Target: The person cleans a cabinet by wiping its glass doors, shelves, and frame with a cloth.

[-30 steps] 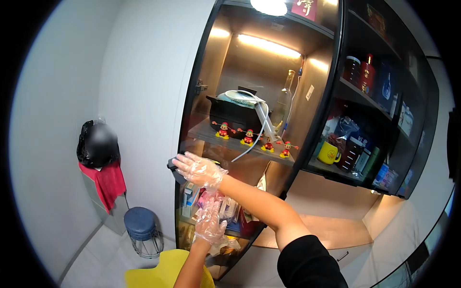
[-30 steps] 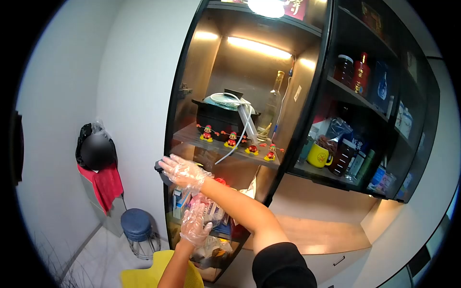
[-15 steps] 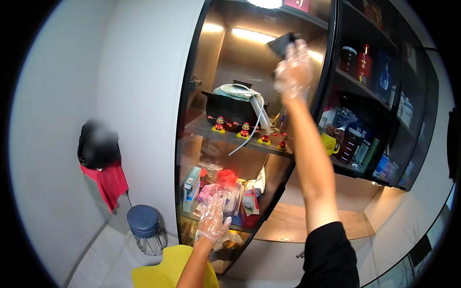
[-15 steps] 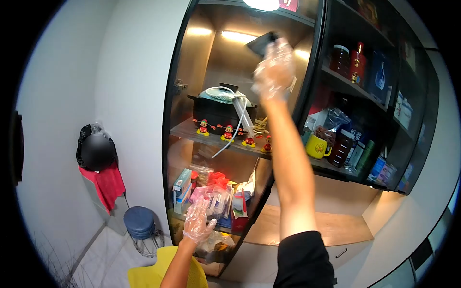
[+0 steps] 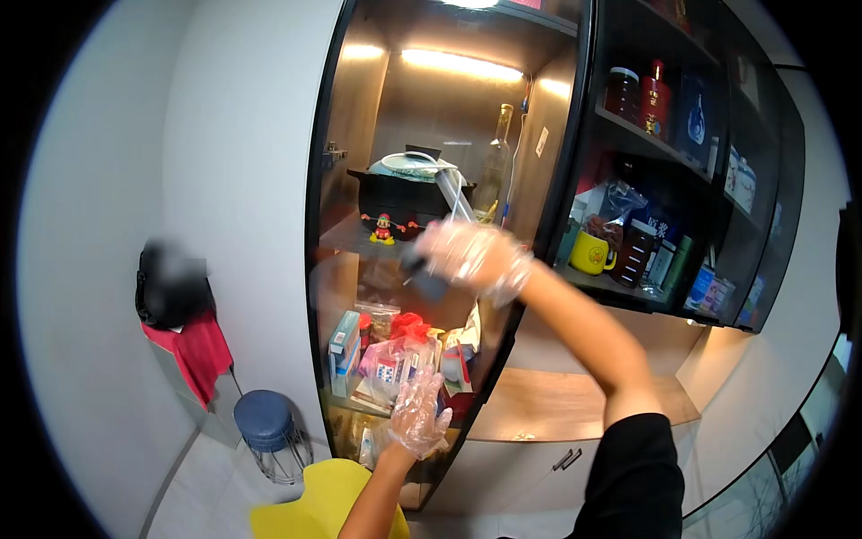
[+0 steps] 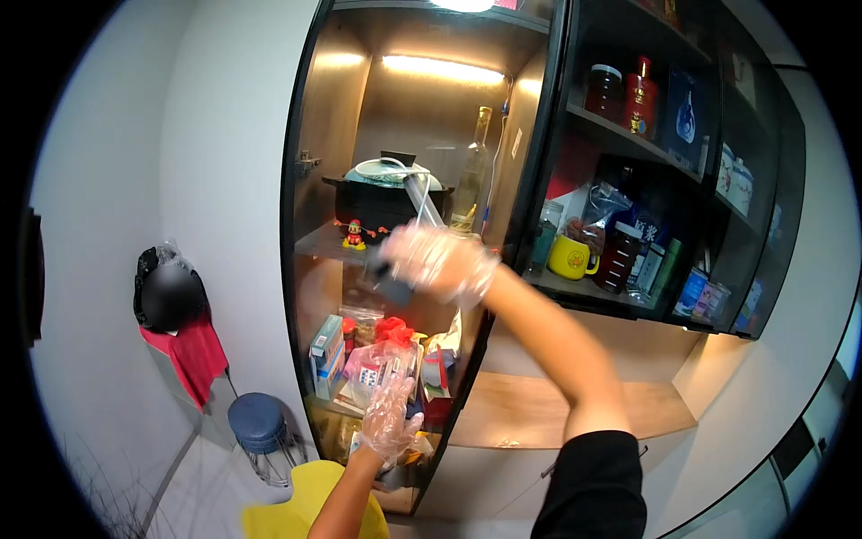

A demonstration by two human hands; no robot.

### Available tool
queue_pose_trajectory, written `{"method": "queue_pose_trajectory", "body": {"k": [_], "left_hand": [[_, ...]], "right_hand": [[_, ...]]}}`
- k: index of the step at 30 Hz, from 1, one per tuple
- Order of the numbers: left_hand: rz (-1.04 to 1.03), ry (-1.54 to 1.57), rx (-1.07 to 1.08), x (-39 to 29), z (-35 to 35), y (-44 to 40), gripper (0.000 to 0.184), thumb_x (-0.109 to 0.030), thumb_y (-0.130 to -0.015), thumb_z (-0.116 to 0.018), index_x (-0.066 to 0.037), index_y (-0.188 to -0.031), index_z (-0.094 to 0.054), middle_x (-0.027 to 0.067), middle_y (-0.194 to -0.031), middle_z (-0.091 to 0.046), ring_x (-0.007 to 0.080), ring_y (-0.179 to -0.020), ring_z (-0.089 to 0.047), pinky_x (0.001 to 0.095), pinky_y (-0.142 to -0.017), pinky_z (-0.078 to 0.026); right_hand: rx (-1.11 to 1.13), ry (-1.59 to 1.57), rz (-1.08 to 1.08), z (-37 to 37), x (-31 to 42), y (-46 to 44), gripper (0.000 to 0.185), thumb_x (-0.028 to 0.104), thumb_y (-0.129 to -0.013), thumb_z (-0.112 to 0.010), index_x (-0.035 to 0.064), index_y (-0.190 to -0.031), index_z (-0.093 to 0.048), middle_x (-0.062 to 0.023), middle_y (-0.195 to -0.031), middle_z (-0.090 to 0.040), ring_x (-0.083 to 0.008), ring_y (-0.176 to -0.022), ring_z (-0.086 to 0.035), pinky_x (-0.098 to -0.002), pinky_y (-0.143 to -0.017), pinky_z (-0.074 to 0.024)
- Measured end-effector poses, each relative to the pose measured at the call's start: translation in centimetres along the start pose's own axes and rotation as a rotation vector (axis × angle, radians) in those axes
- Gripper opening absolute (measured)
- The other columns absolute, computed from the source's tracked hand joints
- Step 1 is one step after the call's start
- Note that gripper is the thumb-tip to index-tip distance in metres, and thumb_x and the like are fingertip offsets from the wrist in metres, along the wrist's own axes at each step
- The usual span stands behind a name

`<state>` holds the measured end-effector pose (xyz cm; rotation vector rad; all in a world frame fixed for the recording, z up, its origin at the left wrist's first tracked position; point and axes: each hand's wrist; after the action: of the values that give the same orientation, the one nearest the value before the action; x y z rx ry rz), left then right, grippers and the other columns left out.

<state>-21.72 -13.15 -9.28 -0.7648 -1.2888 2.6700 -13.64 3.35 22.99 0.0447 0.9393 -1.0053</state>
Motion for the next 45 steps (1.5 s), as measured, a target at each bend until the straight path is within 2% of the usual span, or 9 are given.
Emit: {"method": "queue_pose_trajectory", "body": {"k": [2,3,7,11,18,27,29,35,45], "left_hand": [[0.003,-0.016,0.01,0.1,-0.2,0.0,0.075,-0.024,-0.087,-0.077,-0.005,-0.154,-0.048,0.0238,-0.159,-0.047,0.0399,-0.149,-0.043,0.0585,-0.122,-0.034],[-0.026,-0.009,-0.025,0.6,-0.6,0.1,0.075,-0.023,-0.086,-0.077,-0.005,-0.154,-0.048,0.0239,-0.159,-0.047,0.0399,-0.15,-0.043,0.0586,-0.122,-0.034],[-0.048,0.003,-0.062,1.7,-2.1,1.5,0.08,-0.022,-0.085,-0.078,-0.005,-0.156,-0.044,0.0241,-0.163,-0.042,0.04,-0.152,-0.04,0.0592,-0.121,-0.035],[0.075,-0.006,0.086,1.5,-3.7,2.4,0.083,-0.029,-0.088,-0.076,-0.006,-0.159,-0.039,0.0214,-0.167,-0.036,0.039,-0.155,-0.035,0.0596,-0.123,-0.031],[0.185,0.021,0.246,0.4,-5.3,5.2,0.082,-0.034,-0.093,-0.073,-0.009,-0.161,-0.036,0.0182,-0.171,-0.028,0.0356,-0.158,-0.028,0.0557,-0.128,-0.024],[0.216,-0.09,0.438,-3.4,-5.7,5.6,0.083,-0.038,-0.097,-0.066,-0.007,-0.164,-0.029,0.0178,-0.174,-0.021,0.0351,-0.161,-0.02,0.0535,-0.131,-0.018],[0.184,-0.07,0.381,-5.0,-5.7,5.1,0.081,-0.033,-0.098,-0.064,-0.005,-0.164,-0.028,0.0175,-0.174,-0.021,0.0347,-0.16,-0.022,0.0533,-0.13,-0.019],[0.206,-0.025,0.329,-7.6,-7.0,4.7,0.079,-0.032,-0.098,-0.065,-0.005,-0.163,-0.03,0.0185,-0.174,-0.021,0.0368,-0.16,-0.024,0.054,-0.13,-0.02],[0.188,-0.041,0.344,-9.9,-9.1,4.3,0.079,-0.03,-0.097,-0.068,-0.004,-0.162,-0.032,0.0212,-0.172,-0.023,0.0394,-0.158,-0.026,0.0533,-0.129,-0.022]], "right_hand": [[-0.13,0.511,-0.095,6.3,-4.6,-1.2,0.023,0.009,-0.091,-0.067,0.0049,-0.113,-0.069,-0.0117,-0.13,-0.069,-0.0315,-0.12,-0.067,-0.0436,-0.102,-0.0571],[-0.214,0.716,-0.192,8.4,-7.3,-0.8,0.03,0.006,-0.085,-0.069,0.0065,-0.115,-0.072,-0.0102,-0.134,-0.069,-0.0323,-0.12,-0.067,-0.043,-0.102,-0.0569],[-0.513,0.813,-0.583,9.5,-9.4,0.0,0.048,0.006,-0.079,-0.07,0.0076,-0.127,-0.073,-0.0114,-0.144,-0.062,-0.0344,-0.129,-0.06,-0.0419,-0.11,-0.0512],[-0.497,0.8,-0.694,5.2,-4.8,1.2,0.05,0.004,-0.076,-0.072,0.0086,-0.126,-0.073,-0.0107,-0.146,-0.061,-0.0349,-0.133,-0.058,-0.0441,-0.112,-0.0496],[-0.269,0.45,-0.505,-5.2,9.5,7.2,0.028,0.004,-0.082,-0.07,0.0087,-0.109,-0.077,-0.0114,-0.144,-0.065,-0.0328,-0.132,-0.063,-0.0486,-0.113,-0.0489],[0.074,0.122,-0.192,-2.9,8.7,8.9,0.041,0.007,-0.081,-0.067,0.008,-0.121,-0.072,-0.0124,-0.155,-0.056,-0.0328,-0.144,-0.052,-0.0514,-0.119,-0.0434],[0.076,0.13,-0.101,-0.9,6.8,9.3,0.037,0.007,-0.082,-0.066,0.0087,-0.119,-0.072,-0.0137,-0.153,-0.057,-0.0335,-0.145,-0.052,-0.053,-0.121,-0.0417],[-0.181,0.415,-0.373,4.2,2.6,9.7,0.035,0.005,-0.083,-0.067,0.0109,-0.116,-0.073,-0.0127,-0.148,-0.061,-0.0351,-0.137,-0.057,-0.0522,-0.118,-0.0437],[-0.28,0.278,-0.389,2.5,3.3,11.4,0.043,0.001,-0.074,-0.069,0.0118,-0.115,-0.077,-0.0122,-0.145,-0.063,-0.0331,-0.134,-0.06,-0.05,-0.117,-0.0453]]}}
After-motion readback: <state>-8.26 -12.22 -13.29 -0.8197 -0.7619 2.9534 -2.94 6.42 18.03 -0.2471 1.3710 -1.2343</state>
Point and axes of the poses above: each hand's wrist, its own y-axis away from the middle knuckle, its own z-axis out of the back of the hand, x = y × z
